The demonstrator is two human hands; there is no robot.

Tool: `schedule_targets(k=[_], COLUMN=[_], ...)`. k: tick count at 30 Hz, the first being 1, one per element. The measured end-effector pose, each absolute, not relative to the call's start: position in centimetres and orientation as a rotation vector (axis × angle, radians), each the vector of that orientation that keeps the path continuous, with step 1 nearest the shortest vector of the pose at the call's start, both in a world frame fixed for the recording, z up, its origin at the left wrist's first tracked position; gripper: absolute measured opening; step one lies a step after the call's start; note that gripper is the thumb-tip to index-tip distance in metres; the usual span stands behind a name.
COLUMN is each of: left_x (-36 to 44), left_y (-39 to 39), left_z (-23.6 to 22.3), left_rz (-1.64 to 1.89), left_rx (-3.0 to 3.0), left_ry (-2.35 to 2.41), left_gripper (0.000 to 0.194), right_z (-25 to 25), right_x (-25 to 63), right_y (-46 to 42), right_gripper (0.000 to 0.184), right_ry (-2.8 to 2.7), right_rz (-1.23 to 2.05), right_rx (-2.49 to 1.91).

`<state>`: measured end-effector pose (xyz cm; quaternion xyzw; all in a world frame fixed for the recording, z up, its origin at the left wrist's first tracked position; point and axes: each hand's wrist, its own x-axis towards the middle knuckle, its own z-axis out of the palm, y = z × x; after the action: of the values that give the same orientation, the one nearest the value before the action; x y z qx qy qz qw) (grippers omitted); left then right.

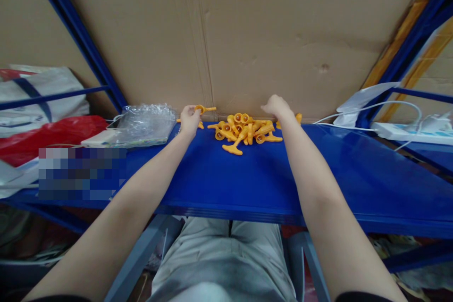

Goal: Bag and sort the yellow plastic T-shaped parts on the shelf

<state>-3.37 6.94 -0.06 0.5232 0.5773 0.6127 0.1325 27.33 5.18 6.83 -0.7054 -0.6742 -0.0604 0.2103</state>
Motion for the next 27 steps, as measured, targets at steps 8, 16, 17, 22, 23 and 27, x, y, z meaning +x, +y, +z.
schedule_targets(k=[8, 16, 17, 22, 23, 27], left_x=[0.7, 2.7, 2.5, 1.2, 1.0, 0.5], left_y=[3.8, 1.4, 1.6, 2.5, 2.5, 2.0], left_z=[1.2, 0.9, 0.8, 0.3, 0.4, 1.2], left_rz=[1.925, 1.824, 1.775, 1.417, 1.391, 1.544], left_rx=[1.794, 2.46, 2.562, 2.989, 3.017, 2.949], left_ry=[1.332, 1.03, 1.01, 0.993, 1.01, 1.154], left_gripper=[0.012, 0.012, 0.012, 0.017, 0.018, 0.02], right_z=[9.7, 9.1, 9.0, 8.5, 8.5, 9.0], right_x=[20.4, 18.2, 18.0, 17.5, 17.7, 19.1], right_y=[0.6, 0.5, 0.5, -0.2, -0.2, 0.0], right_gripper=[0.053, 0.045, 0.042, 0.033, 0.031, 0.027], right_ry=[-2.054, -1.926, -1.916, -2.025, -2.051, -2.136], right_rz=[0.386, 0.588, 0.61, 0.604, 0.543, 0.219], right_rx=[-1.315, -1.157, -1.147, -1.163, -1.181, -1.238])
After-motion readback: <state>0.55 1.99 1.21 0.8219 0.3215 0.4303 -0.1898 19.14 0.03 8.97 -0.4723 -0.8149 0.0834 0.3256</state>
